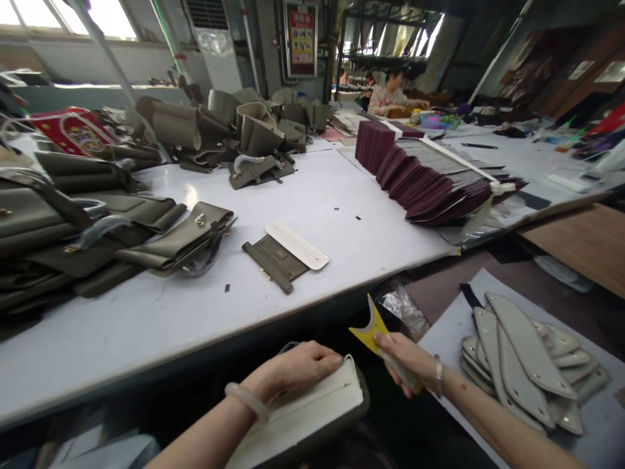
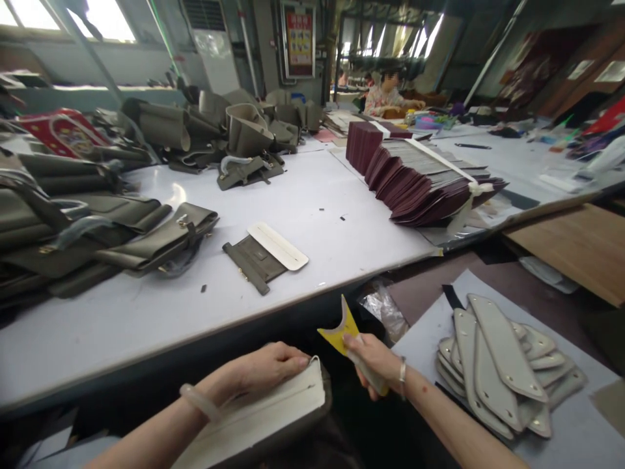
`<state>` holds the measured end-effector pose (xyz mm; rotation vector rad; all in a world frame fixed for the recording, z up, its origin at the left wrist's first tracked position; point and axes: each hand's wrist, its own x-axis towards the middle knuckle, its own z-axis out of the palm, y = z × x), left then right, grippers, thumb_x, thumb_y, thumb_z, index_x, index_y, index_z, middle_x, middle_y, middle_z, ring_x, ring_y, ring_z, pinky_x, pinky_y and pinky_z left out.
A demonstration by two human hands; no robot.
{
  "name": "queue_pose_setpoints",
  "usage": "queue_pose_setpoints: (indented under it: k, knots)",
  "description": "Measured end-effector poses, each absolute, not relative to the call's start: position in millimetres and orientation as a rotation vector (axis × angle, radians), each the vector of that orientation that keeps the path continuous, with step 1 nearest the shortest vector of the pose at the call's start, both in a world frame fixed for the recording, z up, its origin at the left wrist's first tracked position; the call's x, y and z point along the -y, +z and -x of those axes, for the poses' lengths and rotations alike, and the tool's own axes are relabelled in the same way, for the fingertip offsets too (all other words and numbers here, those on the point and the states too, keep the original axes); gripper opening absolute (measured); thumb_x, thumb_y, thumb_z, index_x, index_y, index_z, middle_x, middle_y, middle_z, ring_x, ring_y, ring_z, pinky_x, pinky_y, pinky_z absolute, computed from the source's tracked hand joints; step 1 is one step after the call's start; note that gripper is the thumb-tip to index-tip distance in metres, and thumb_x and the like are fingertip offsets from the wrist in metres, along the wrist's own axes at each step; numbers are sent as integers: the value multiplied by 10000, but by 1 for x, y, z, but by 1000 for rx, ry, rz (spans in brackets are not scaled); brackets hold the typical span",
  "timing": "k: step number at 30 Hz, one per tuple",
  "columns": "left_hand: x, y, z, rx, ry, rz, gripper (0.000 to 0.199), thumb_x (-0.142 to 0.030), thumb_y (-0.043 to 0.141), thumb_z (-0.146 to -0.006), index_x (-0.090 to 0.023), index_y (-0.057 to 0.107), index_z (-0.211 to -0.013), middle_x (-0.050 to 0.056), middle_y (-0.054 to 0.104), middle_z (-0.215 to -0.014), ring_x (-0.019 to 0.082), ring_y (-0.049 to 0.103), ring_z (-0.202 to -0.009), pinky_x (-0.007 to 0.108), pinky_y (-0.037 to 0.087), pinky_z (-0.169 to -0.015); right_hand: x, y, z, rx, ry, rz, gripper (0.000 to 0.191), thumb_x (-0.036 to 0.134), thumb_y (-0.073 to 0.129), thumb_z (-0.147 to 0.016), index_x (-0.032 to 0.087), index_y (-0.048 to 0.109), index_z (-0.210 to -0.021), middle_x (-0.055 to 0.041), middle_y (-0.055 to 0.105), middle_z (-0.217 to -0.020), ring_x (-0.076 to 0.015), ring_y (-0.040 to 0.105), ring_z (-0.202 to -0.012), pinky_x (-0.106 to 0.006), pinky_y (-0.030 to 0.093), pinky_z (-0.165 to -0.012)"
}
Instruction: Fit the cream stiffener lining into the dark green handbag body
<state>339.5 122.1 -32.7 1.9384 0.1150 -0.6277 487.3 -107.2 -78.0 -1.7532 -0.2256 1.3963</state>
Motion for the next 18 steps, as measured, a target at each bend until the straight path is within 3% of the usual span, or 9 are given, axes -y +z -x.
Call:
queue_pose_setpoints:
  k: [2,4,7,11,14,18]
  knots:
    - [-122,-34,-339,-145,-613,-1919,442,-527,444,-926,-221,721,-1084,23,706,-1005,216,607,-904,306,446,-825,120,-56,-500,499,1654,1727,597,704,525,-833,143,617,-1014,-5,596,-485,-163,550,-353,-198,360,-335]
    - [-122,-36,-339,-199,-600,-1908,523,-536,489,-907,-220,600,-1309,55,684,-1089,221,601,-942,313,450,-836,120,-43,-509,852,1769,1734,642,718,568,-778,157,623,-1086,-27,673,-646,-158,609,-476,-215,442,-431]
    - [-121,-41,-338,-312,-592,-1834,766,-558,535,-882,-223,281,-1523,35,663,-950,171,568,-778,273,441,-672,99,-40,-518,1146,1586,1836,645,741,589,-725,165,661,-1008,-32,705,-854,-143,620,-644,-213,460,-559]
    - [-119,-47,-336,-352,-557,-1732,885,-506,568,-887,-274,37,-1555,-39,590,-769,123,457,-638,234,368,-578,65,-43,-526,1382,1071,2139,561,641,439,-901,155,645,-709,-27,620,-635,-135,515,-585,-238,314,-564]
    - [-119,-45,-336,-329,-531,-1740,841,-472,561,-900,-330,47,-1549,-49,582,-746,132,461,-645,246,386,-615,47,-39,-527,1649,724,2220,576,608,423,-932,158,618,-631,-81,648,-654,-175,546,-643,-288,280,-631]
    - [-121,-34,-337,-276,-504,-1911,649,-474,535,-914,-413,269,-1503,-20,656,-889,176,554,-763,295,434,-748,32,-35,-526,1992,524,2134,596,598,384,-961,161,646,-650,-112,693,-691,-193,587,-645,-303,251,-625]
